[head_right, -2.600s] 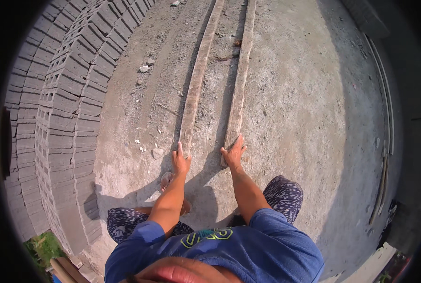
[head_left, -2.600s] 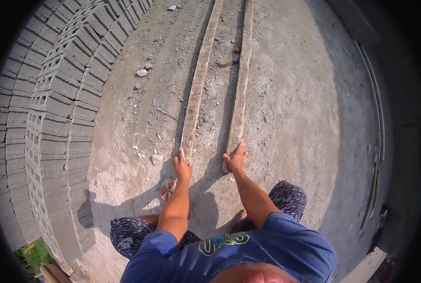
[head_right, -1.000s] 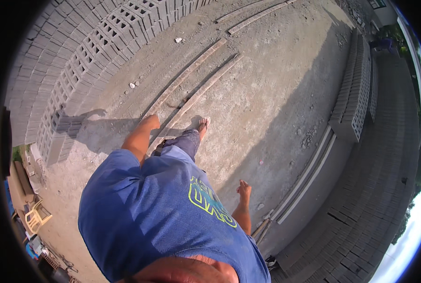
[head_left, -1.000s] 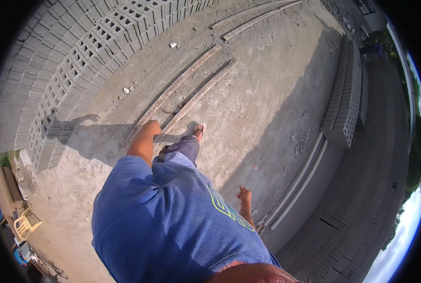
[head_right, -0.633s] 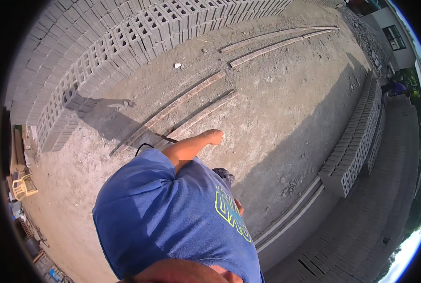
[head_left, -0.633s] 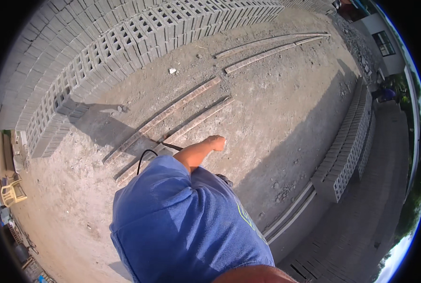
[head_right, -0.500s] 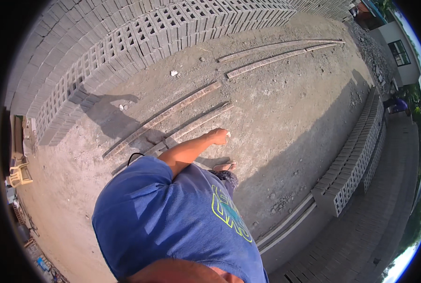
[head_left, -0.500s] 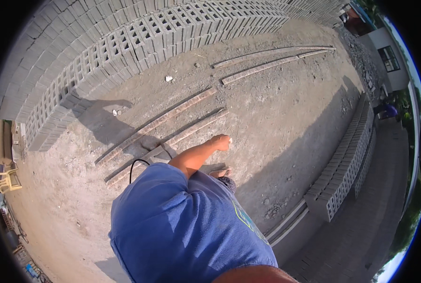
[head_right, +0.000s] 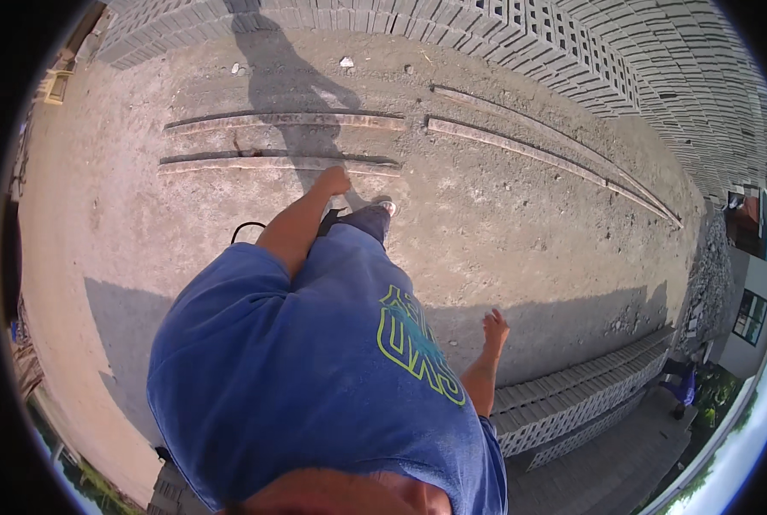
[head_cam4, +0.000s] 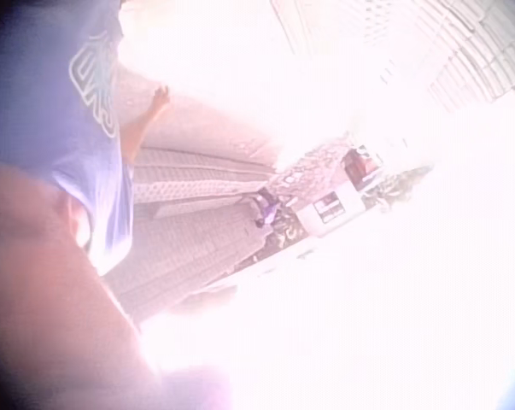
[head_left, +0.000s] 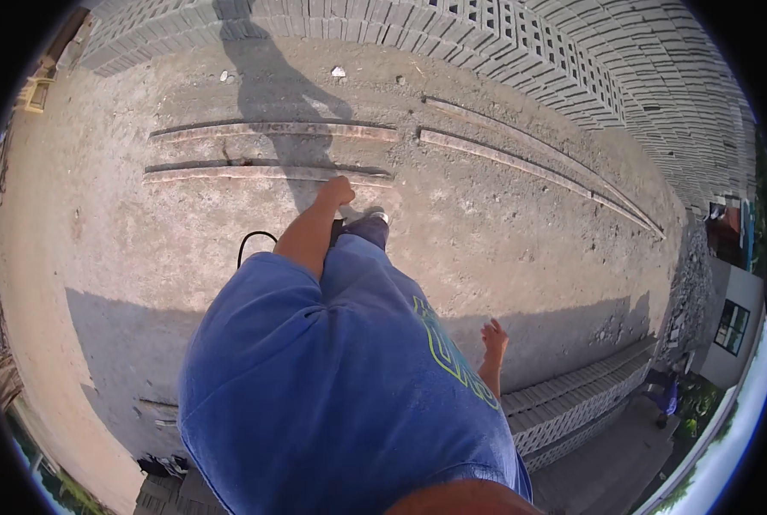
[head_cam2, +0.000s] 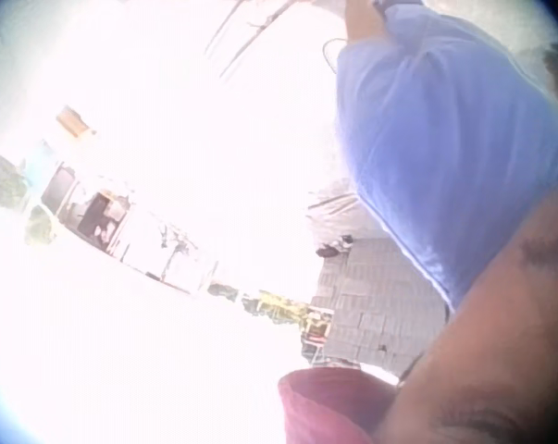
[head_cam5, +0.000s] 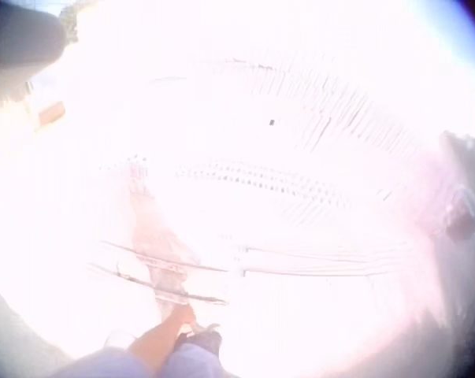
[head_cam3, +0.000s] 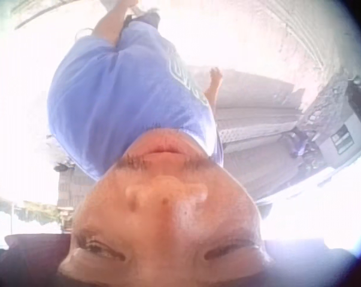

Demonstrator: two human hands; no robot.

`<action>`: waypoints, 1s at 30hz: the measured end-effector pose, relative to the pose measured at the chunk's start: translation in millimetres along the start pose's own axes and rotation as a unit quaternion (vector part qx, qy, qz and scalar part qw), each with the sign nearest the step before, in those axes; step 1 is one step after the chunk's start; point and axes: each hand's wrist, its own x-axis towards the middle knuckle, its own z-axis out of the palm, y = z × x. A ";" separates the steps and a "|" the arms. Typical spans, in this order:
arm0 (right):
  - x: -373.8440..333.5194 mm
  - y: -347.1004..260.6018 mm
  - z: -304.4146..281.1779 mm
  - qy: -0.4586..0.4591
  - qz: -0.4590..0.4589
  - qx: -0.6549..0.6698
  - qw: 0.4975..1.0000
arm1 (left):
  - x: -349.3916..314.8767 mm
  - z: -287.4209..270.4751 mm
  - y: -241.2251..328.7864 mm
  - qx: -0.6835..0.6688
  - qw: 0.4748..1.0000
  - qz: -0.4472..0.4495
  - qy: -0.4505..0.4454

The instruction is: The person picks up several long wooden planks from the ground and arranges them in parallel lines on a dirt surface. The person then walks to a stack of concrete blocks and removes one block from the stack.

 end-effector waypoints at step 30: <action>422.7 -589.3 199.9 -0.383 -0.473 -0.651 0.453 | 24.4 200.4 233.4 -0.445 0.753 -0.445 0.191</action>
